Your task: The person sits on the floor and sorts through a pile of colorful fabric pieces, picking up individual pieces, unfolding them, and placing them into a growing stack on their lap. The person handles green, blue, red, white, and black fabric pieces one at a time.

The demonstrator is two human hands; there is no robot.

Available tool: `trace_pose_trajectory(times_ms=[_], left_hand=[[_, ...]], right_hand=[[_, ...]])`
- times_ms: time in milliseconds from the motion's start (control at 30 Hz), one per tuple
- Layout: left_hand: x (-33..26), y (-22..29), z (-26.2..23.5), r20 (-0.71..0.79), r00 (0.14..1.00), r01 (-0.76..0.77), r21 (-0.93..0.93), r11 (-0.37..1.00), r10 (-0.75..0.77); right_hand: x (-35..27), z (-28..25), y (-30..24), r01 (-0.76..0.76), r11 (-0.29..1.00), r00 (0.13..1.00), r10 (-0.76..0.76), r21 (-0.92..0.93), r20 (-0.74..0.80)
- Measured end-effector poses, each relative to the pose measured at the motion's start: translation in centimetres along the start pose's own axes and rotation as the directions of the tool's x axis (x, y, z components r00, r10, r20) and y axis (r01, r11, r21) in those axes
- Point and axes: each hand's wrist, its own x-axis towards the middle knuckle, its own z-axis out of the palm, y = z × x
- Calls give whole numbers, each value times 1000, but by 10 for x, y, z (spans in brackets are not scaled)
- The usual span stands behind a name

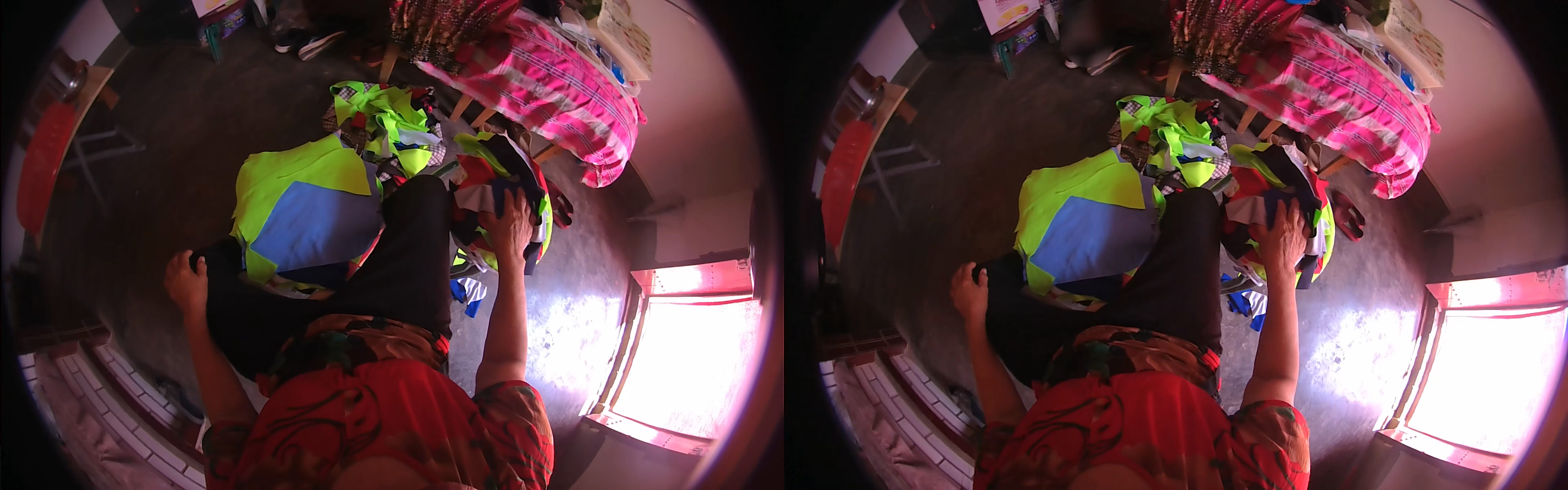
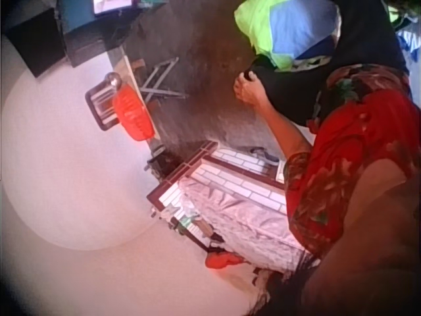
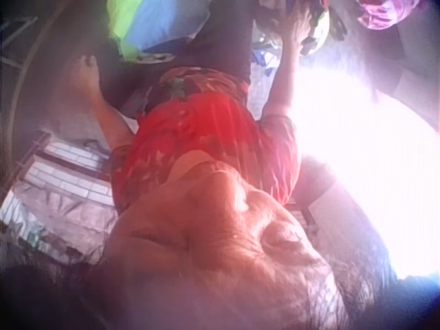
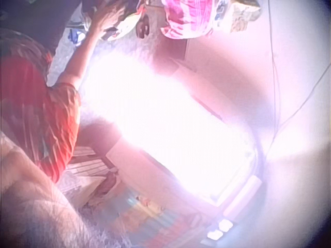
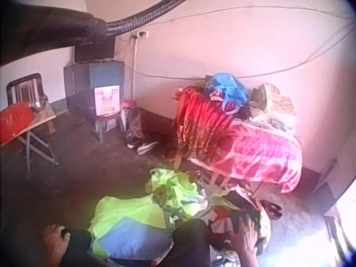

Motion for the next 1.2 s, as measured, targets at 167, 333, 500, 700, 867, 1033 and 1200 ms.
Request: trace_pose_trajectory(times_ms=[167,333,500,700,867,1033,1200], left_hand=[[1,-8,9,3,999,-38,-21,999,38],[0,-5,6,1,999,-33,5,999,33],[1,0,0,40,999,-4,37,999,3],[-1,-7,8,21,1000,-13,30,999,12],[1,-2,3,45,999,1,39,999,-2],[-1,-2,2,27,1000,-7,52,999,5],[0,3,1,32,999,-12,44,999,11]], right_hand=[[7,11,17,-19,982,996,36,189,-87],[23,-11,25,-318,825,944,320,468,79],[33,-24,42,-238,496,891,454,835,-16],[44,-43,64,24,-10,827,561,1000,-14],[44,-74,60,128,-27,783,616,991,-84],[48,-104,56,228,-167,809,581,959,-91],[38,-133,49,164,893,839,97,419,-536]])
